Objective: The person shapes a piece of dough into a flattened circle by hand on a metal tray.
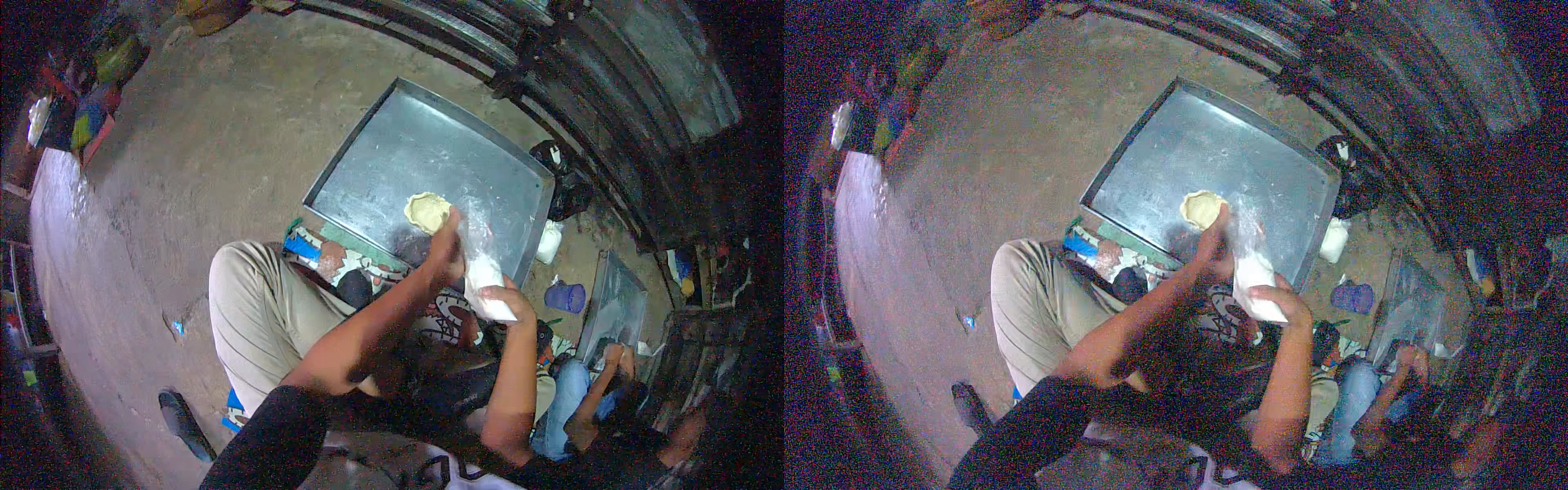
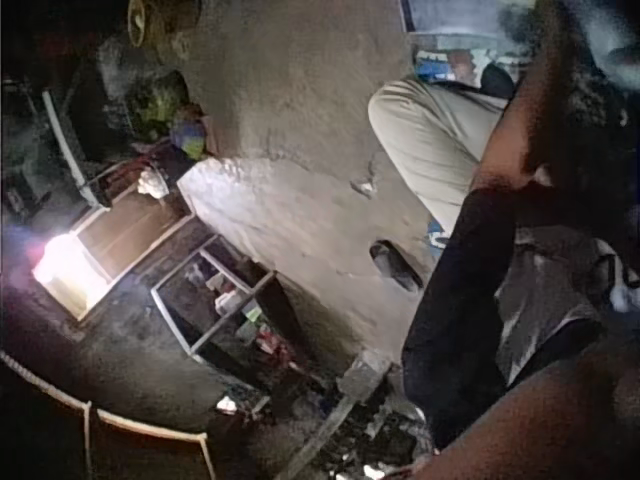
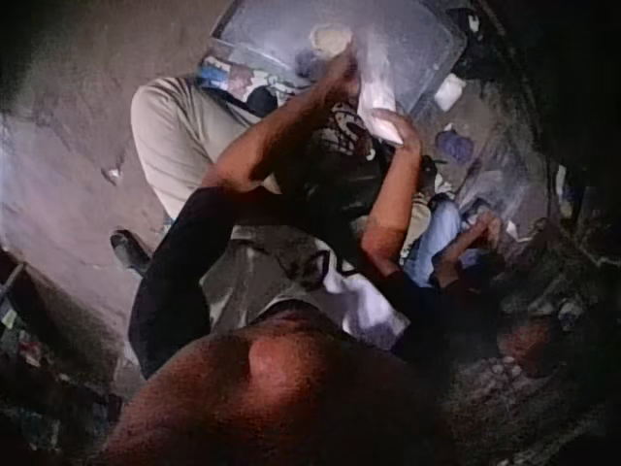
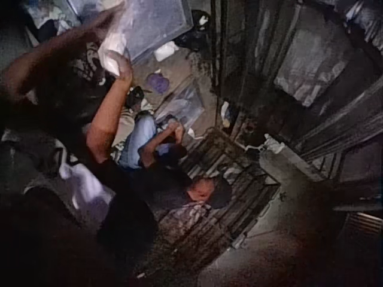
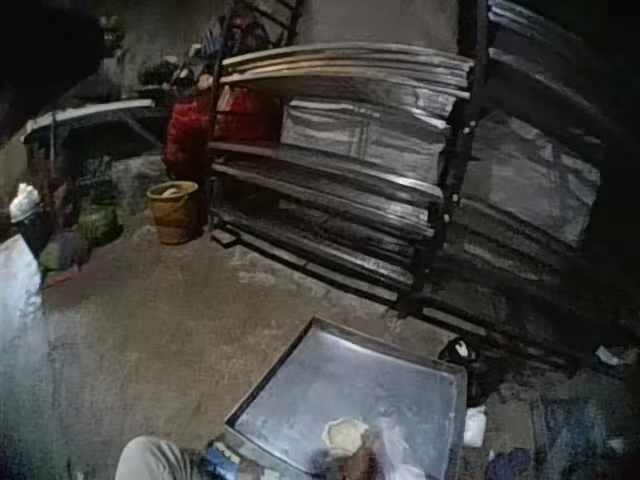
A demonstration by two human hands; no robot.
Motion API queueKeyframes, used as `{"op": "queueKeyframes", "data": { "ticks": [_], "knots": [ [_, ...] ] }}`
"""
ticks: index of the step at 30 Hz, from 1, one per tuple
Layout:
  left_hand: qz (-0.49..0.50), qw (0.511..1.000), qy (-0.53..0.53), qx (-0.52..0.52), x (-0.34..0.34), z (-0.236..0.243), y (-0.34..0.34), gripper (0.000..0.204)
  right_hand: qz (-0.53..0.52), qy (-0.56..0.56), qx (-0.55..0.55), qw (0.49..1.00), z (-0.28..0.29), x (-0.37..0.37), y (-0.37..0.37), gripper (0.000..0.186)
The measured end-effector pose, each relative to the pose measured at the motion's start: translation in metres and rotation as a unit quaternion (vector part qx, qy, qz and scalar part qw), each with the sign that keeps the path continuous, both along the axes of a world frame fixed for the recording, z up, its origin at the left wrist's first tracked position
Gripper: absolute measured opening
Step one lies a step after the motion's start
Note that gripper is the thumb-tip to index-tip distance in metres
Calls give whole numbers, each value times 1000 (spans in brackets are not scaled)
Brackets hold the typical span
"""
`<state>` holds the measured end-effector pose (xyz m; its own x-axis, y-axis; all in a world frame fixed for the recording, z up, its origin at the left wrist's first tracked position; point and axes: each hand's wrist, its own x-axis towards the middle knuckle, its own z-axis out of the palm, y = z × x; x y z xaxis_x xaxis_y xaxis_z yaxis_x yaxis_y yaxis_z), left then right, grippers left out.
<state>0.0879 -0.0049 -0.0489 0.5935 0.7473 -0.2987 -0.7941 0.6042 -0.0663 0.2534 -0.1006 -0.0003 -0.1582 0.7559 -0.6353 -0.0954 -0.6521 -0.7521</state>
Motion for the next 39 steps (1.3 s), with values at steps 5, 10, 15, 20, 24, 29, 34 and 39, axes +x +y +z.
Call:
{"op": "queueKeyframes", "data": {
  "ticks": [5,10,15,20,24,29,34,39],
  "knots": [
    [66,989,126,45,3,25,-3,53,-38,206,1,978,2,-8,2,55],
    [-43,996,76,-5,-16,15,-6,85,-7,129,-69,989,-14,-6,12,54],
    [-37,993,111,-6,-14,-3,-16,80,28,24,-70,997,-26,6,23,48],
    [-18,989,148,1,-4,-6,-20,76,3,-15,-80,997,-4,-10,34,44],
    [-51,988,144,-1,-2,-12,-23,79,5,-6,-104,995,-9,-5,35,46],
    [-69,991,112,-14,-7,-7,-27,74,26,-60,-69,995,-10,-4,40,51],
    [-78,988,131,16,-15,7,-35,71,39,-84,-45,995,-27,1,43,53],
    [-88,984,147,52,-15,-10,-31,56,53,-90,-40,994,-23,-4,50,52]
  ]
}}
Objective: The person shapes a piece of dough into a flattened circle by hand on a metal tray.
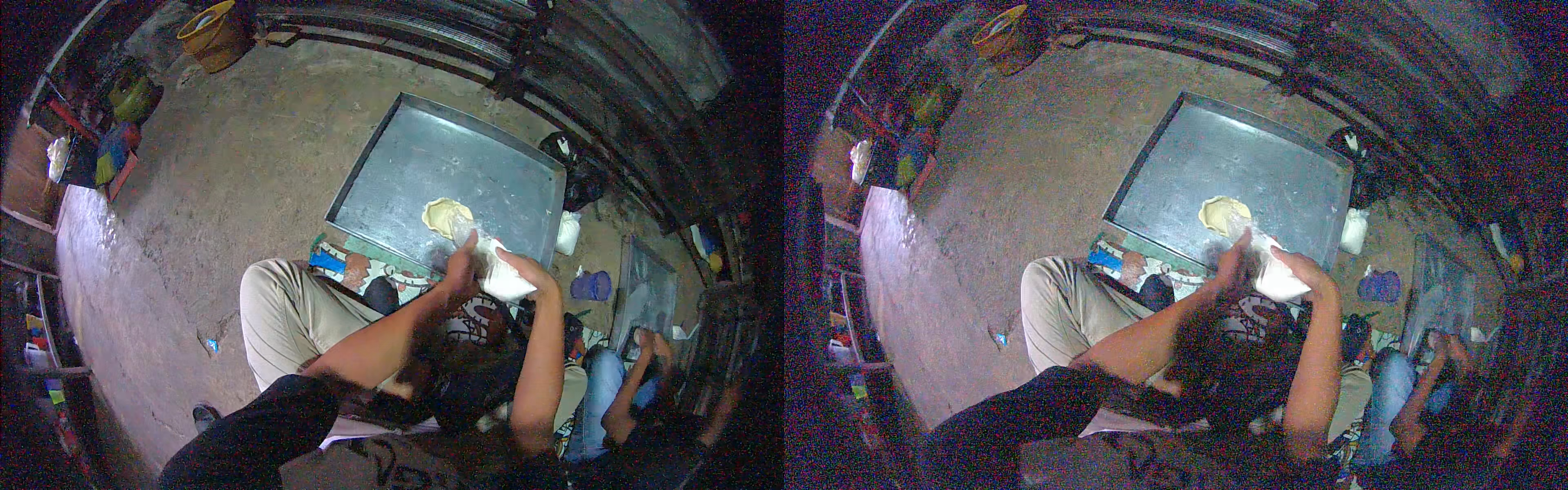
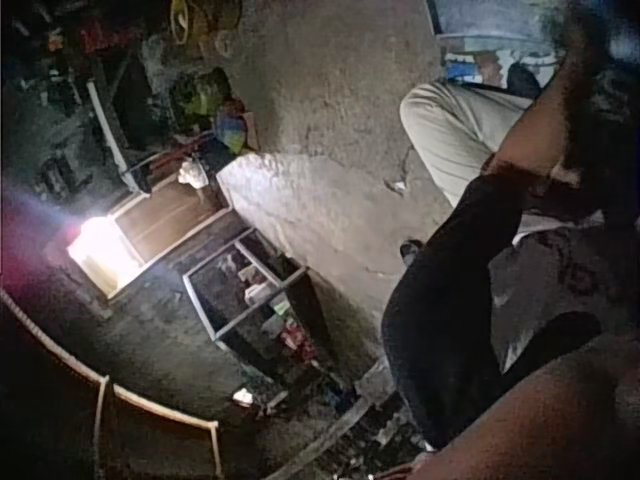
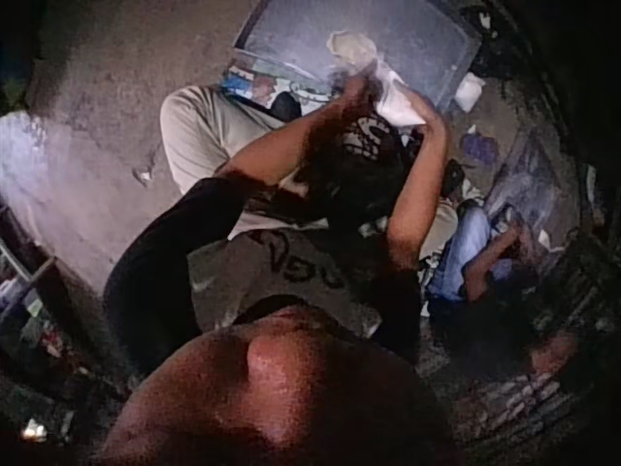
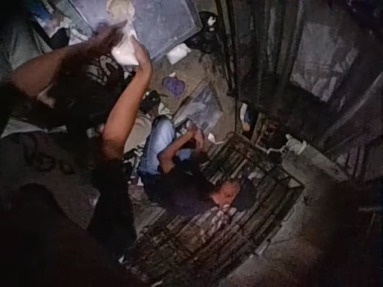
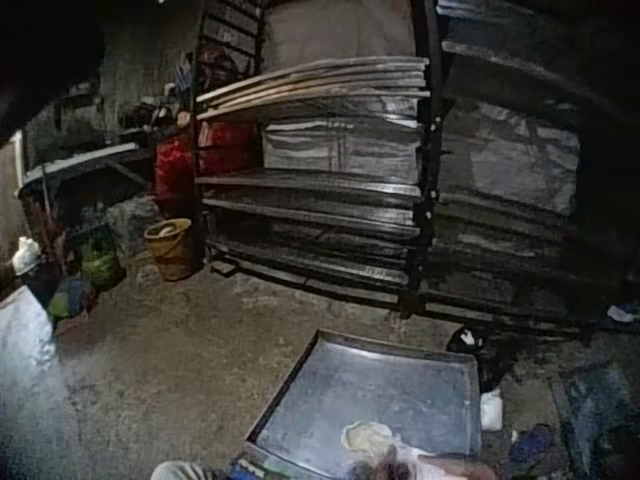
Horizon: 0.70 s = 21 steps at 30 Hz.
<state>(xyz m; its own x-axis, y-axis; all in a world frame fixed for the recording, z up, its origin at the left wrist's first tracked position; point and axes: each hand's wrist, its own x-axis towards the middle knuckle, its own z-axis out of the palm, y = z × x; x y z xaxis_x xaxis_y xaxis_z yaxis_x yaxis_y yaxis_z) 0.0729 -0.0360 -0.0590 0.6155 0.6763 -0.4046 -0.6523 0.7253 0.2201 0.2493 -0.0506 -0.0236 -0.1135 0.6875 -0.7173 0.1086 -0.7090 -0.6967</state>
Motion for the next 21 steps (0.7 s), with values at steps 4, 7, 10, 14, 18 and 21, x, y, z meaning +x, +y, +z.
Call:
{"op": "queueKeyframes", "data": {
  "ticks": [4,7,10,14,18,21],
  "knots": [
    [10,996,48,72,0,4,1,33,-52,57,-10,997,-5,3,1,45],
    [72,983,92,138,5,10,-1,28,-93,103,-1,990,-15,11,0,40],
    [64,972,144,177,2,16,-3,28,-110,147,2,983,-14,14,2,35],
    [-39,941,288,171,-7,36,-3,28,-120,180,-18,976,-15,23,0,35],
    [61,973,172,145,14,-5,-2,28,-120,149,-18,981,-9,12,4,35],
    [104,981,127,100,23,-16,1,27,-129,140,-17,982,-15,9,6,37]
  ]
}}
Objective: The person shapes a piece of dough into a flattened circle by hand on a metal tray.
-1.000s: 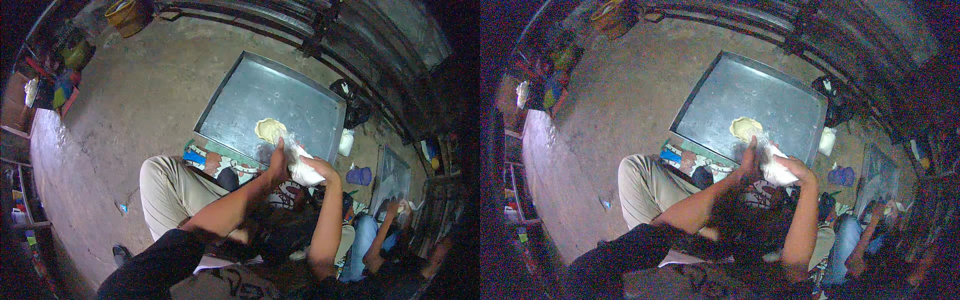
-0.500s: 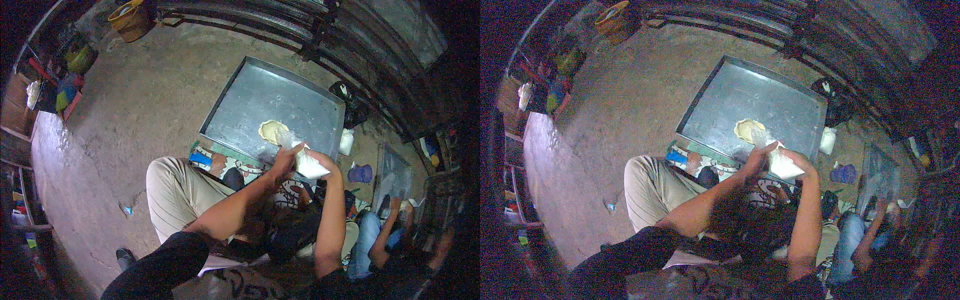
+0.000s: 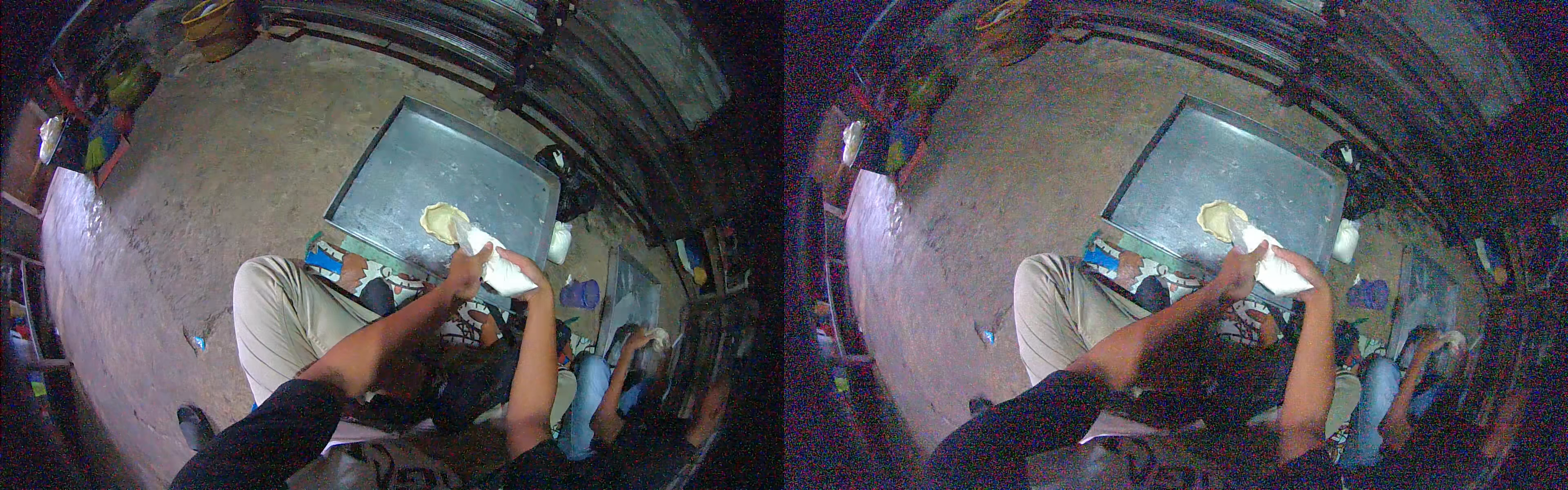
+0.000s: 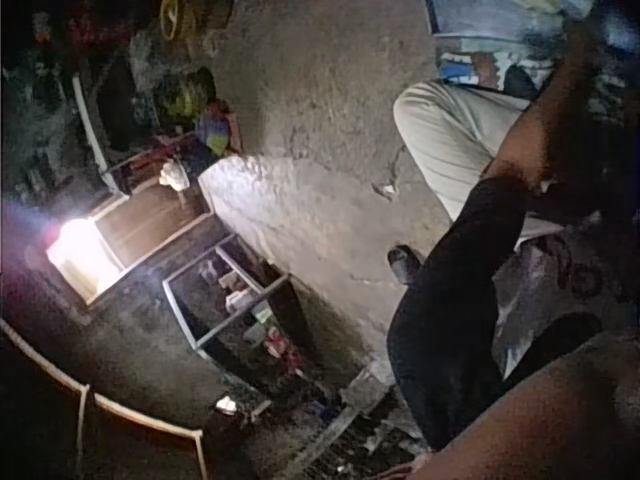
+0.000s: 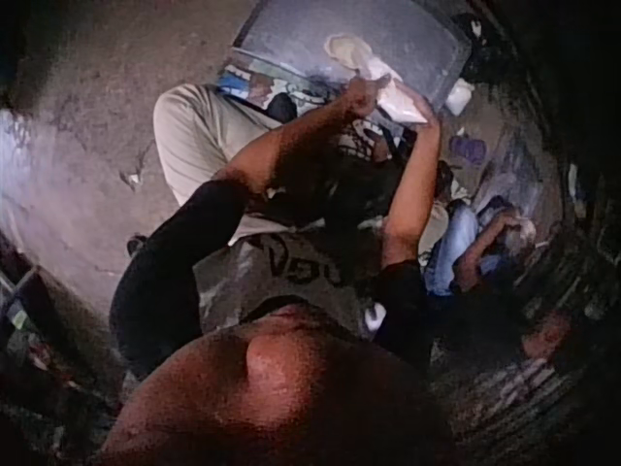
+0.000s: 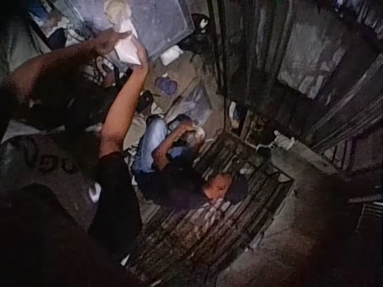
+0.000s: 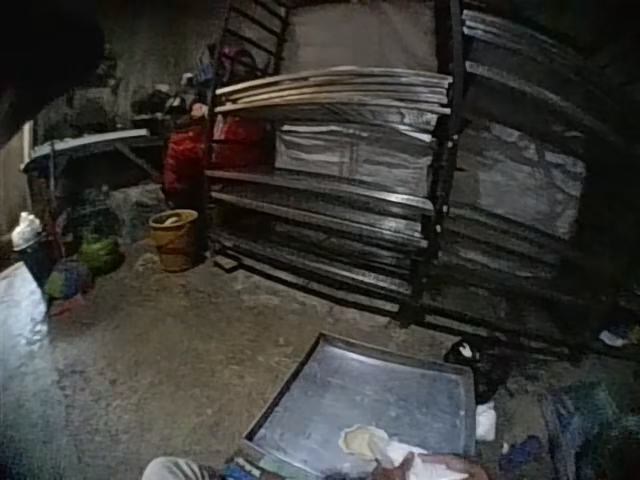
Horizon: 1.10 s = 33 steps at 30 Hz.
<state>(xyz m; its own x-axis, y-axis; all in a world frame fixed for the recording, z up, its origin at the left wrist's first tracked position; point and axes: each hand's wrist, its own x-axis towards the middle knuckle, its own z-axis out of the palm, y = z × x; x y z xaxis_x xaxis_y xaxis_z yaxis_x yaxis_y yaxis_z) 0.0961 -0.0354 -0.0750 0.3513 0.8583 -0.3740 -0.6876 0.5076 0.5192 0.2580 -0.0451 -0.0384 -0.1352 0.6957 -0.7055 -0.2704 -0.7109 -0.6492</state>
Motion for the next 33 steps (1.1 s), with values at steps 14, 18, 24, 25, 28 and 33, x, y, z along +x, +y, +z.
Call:
{"op": "queueKeyframes", "data": {
  "ticks": [14,18,24,25,28,33],
  "knots": [
    [-1,984,-158,-82,-3,-13,13,29,-8,68,-5,998,39,-17,7,43],
    [-30,989,-141,-22,-2,-2,13,28,10,11,4,1000,30,-8,13,45],
    [-67,991,-108,45,-9,1,10,29,29,-40,20,999,43,-16,18,44],
    [-63,991,-92,73,-11,4,8,31,22,-35,24,999,48,-21,18,43],
    [-48,987,-152,22,-10,5,9,35,55,-67,1,996,56,-23,23,41],
    [-23,982,-164,-91,-8,9,16,39,72,-130,7,989,67,-27,32,40]
  ]
}}
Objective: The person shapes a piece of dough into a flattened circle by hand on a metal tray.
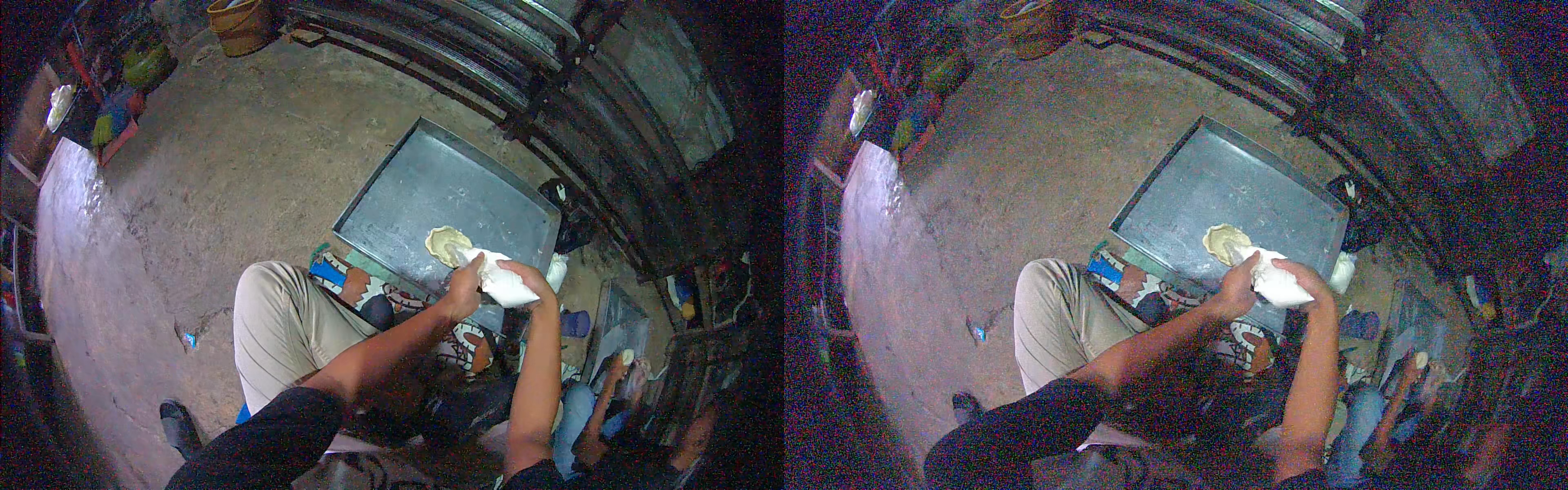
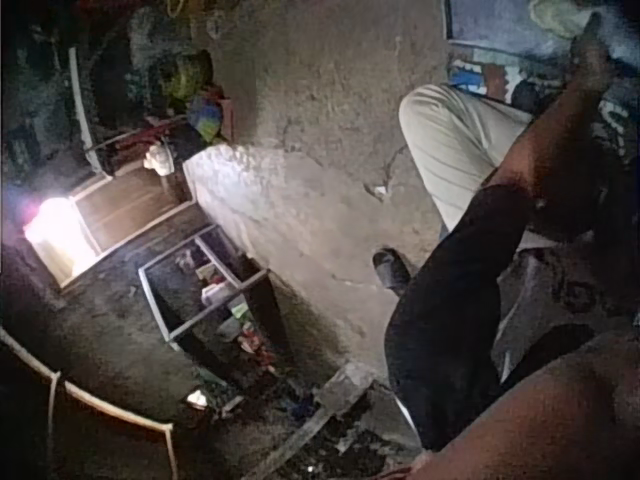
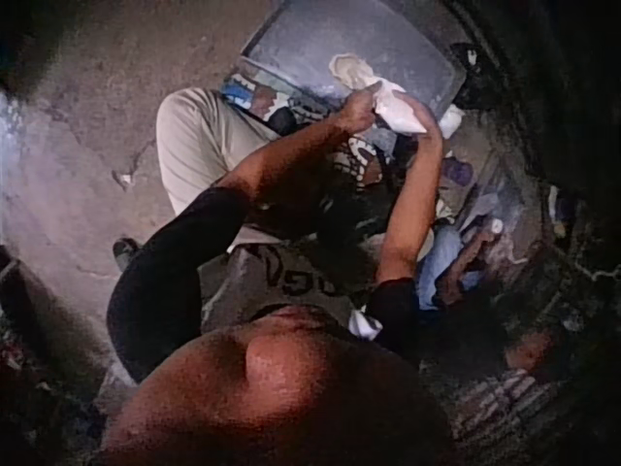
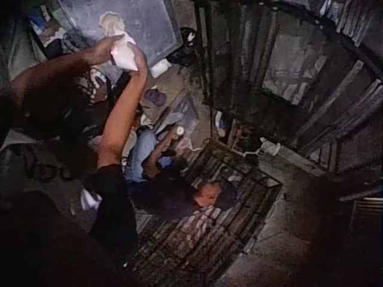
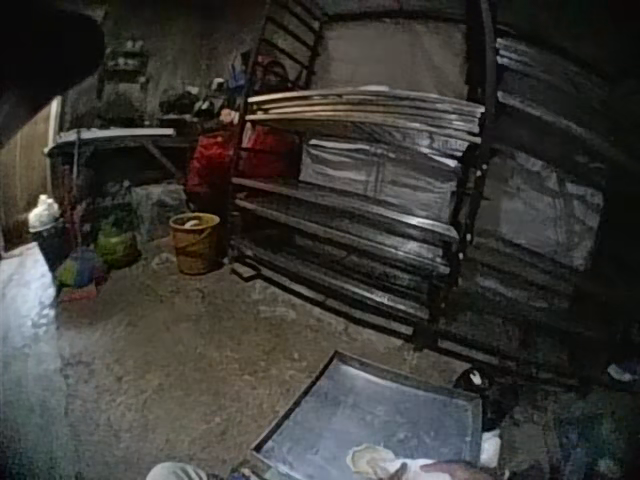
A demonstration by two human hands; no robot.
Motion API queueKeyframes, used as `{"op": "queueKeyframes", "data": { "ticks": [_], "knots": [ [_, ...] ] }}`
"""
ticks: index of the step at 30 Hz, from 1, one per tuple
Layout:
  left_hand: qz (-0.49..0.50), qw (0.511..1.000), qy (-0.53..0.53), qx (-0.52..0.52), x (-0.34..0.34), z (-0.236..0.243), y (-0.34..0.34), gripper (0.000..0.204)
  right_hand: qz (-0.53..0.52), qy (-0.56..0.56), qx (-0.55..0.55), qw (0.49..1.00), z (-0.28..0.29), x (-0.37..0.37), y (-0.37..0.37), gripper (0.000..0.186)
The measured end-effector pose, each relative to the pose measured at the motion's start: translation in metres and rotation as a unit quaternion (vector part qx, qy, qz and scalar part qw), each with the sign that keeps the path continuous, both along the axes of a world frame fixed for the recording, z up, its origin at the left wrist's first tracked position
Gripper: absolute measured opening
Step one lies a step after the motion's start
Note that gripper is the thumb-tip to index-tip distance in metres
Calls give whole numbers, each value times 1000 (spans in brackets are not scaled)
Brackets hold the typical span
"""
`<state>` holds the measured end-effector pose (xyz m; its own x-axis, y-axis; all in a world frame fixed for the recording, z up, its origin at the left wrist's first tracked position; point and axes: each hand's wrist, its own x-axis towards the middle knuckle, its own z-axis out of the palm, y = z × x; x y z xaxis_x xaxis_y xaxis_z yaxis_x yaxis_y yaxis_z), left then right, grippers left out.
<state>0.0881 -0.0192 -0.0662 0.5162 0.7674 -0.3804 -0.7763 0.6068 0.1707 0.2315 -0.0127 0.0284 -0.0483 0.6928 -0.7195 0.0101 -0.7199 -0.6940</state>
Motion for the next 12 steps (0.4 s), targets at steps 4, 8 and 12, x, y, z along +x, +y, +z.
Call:
{"op": "queueKeyframes", "data": {
  "ticks": [4,8,12],
  "knots": [
    [26,1000,2,17,1,10,-3,38,-15,-13,15,1000,1,5,6,39],
    [48,999,-2,4,-1,15,-2,37,13,14,5,1000,11,0,8,39],
    [43,998,-16,39,-1,15,-3,38,14,44,0,999,16,2,9,42]
  ]
}}
